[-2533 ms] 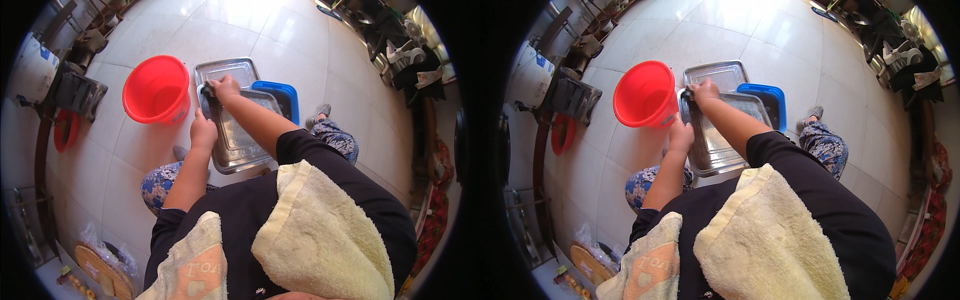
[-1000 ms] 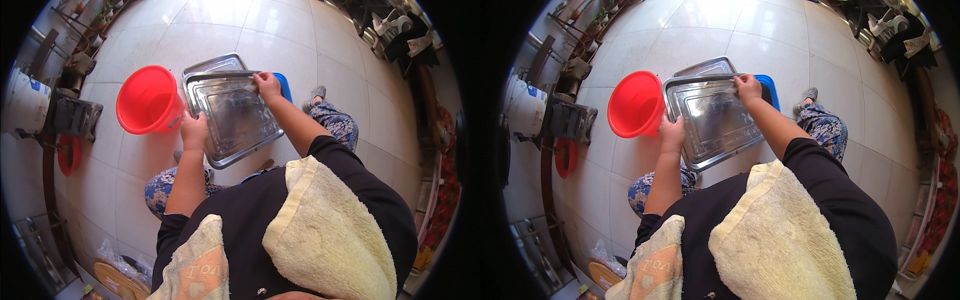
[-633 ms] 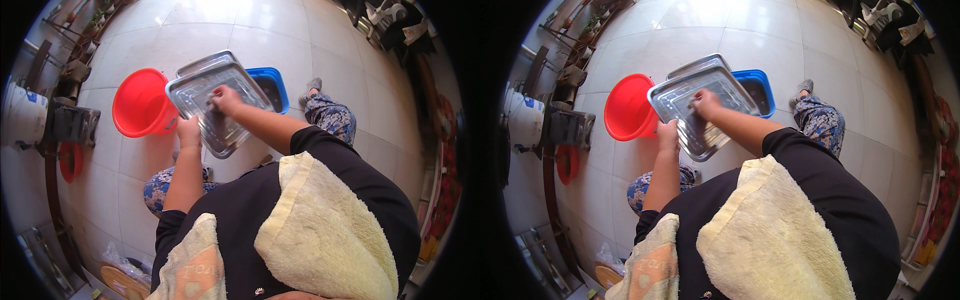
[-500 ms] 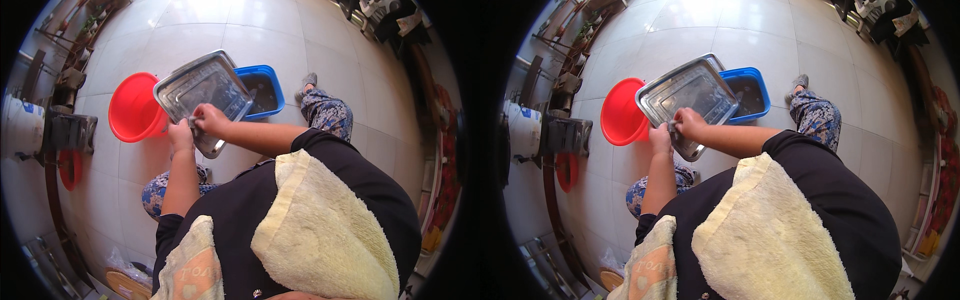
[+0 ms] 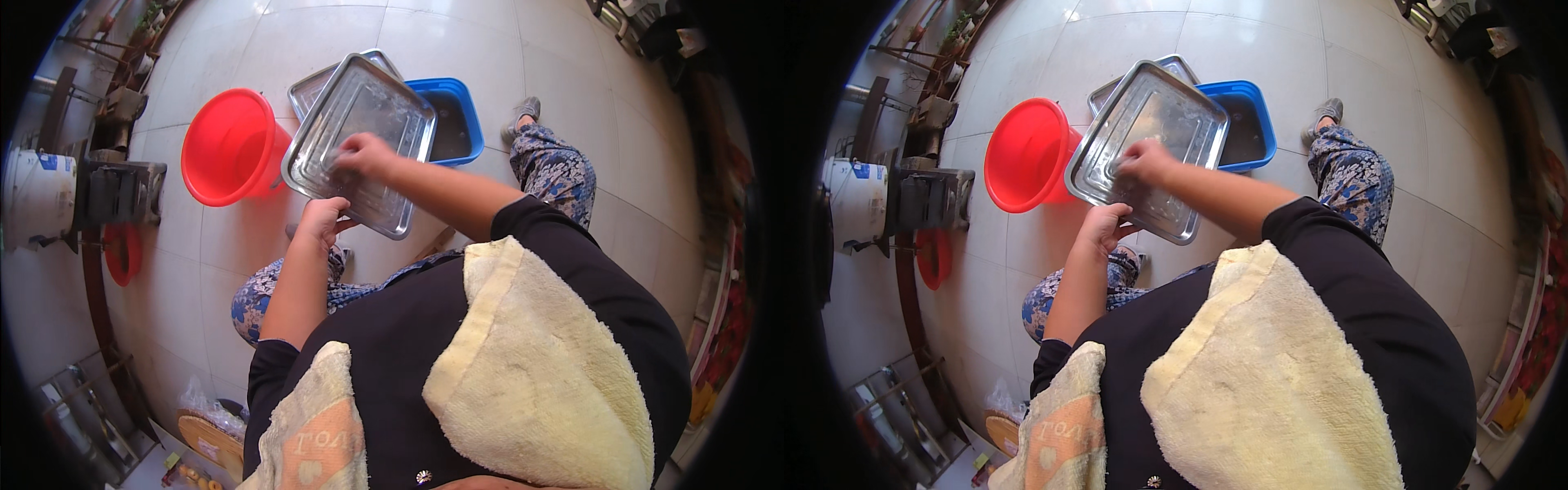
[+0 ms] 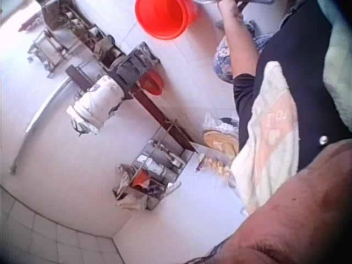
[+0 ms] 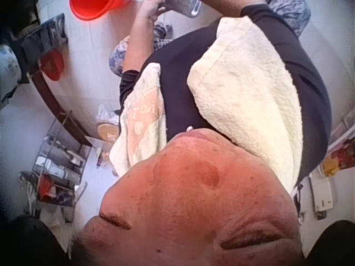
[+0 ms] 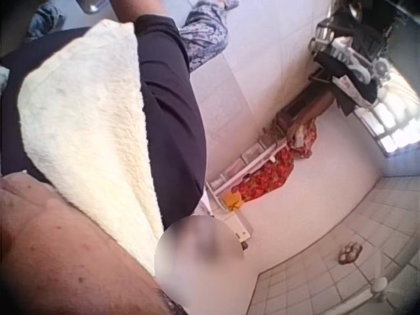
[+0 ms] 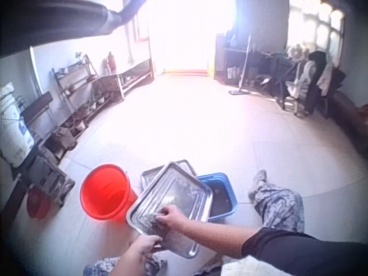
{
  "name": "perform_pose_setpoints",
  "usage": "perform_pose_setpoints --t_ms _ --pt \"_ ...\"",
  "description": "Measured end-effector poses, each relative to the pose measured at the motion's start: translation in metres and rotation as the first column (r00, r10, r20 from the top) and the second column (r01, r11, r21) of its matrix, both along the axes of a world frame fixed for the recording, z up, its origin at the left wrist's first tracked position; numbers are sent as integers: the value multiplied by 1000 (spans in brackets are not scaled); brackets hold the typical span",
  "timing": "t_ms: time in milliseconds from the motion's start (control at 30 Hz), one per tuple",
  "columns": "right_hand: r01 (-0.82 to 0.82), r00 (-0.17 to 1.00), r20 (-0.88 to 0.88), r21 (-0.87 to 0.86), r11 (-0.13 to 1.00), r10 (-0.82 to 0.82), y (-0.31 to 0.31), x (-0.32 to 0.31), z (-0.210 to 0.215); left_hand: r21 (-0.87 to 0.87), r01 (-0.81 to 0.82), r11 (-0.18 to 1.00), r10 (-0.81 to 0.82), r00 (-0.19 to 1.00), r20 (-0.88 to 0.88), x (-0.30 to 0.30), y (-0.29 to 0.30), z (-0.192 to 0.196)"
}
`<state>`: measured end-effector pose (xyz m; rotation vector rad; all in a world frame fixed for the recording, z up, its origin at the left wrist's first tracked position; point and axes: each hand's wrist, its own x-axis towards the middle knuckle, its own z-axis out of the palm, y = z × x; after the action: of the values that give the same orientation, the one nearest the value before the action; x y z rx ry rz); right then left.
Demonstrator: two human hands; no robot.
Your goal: The person sits on the floor and scrubs a rectangular metal tray with a cloth. They repeatedly dip the cloth into a blue container of water and wipe the tray's surface, flipping it over to clean both sides.
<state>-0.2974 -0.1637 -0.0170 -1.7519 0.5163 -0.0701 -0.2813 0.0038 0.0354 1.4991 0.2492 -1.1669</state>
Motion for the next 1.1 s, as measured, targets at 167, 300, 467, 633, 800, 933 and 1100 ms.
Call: perform_pose_setpoints --t_ms 167,300,467,633,800,933,1100 --pt "54 972 232 -333 941 26 43 0 31 2 -70 998 70 996 51 -13 -13 18" --pt "334 931 -99 -163 929 -352 -17 46 21 53 -58 997 54 996 69 -17 -15 4" --pt "8 999 -46 -62 998 -11 40 18 64 -35 -128 991 131 986 107 -23 -23 29" --pt "198 967 -175 52 979 -186 12 47 49 -7 -73 997 74 985 153 -18 -22 16" --pt "30 969 -246 54 998 -16 42 29 76 -24 -72 997 76 967 243 -20 -20 24" --pt "129 986 -101 -64 990 -135 38 32 78 -25 -18 1000 23 972 236 -16 -21 34" --pt "67 966 -252 23 997 -59 14 46 64 27 -43 999 38 985 170 -18 -23 23"
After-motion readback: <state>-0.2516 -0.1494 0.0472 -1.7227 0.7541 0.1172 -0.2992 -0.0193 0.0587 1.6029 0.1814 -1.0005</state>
